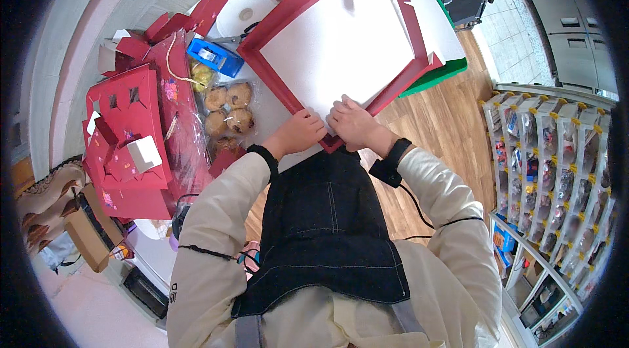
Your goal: The person folds red paper sheets into box shapes, aligns edges, and applies adhesive tape to secure the folds. They handle multiple red paper pieces and a roll of tape while working at a cluttered table.
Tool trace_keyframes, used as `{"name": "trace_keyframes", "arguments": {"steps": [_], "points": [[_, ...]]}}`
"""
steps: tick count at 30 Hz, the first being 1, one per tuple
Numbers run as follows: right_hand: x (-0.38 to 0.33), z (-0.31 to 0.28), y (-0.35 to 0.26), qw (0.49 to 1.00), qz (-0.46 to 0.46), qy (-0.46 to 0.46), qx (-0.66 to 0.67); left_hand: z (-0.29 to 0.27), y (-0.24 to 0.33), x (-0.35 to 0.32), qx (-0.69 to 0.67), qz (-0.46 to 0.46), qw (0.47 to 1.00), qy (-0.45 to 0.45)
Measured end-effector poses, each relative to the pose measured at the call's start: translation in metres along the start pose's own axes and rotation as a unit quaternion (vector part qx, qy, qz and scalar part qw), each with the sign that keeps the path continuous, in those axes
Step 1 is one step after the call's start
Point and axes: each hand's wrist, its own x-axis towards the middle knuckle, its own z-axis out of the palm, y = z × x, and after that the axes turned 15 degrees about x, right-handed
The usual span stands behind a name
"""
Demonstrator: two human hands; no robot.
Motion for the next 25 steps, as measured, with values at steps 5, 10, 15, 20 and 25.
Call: {"name": "trace_keyframes", "arguments": {"steps": [5, 10, 15, 20, 25], "points": [[0.003, 0.000, -0.002, 0.999, 0.019, -0.029, 0.025, 0.001, 0.000, 0.001, 0.012, -0.003, 1.000, 0.010], [0.012, 0.016, -0.013, 0.993, 0.081, -0.079, 0.008, 0.008, 0.002, -0.002, -0.005, -0.011, 1.000, 0.028], [0.009, 0.009, -0.011, 0.996, 0.063, -0.065, -0.011, 0.009, 0.003, -0.004, -0.006, -0.012, 1.000, 0.020], [0.003, 0.013, 0.002, 0.991, 0.060, -0.082, 0.084, 0.003, 0.001, -0.002, -0.009, -0.010, 1.000, 0.006], [0.012, -0.005, -0.013, 0.975, 0.108, -0.179, 0.069, 0.007, 0.003, -0.008, -0.026, -0.001, 1.000, -0.011]]}}
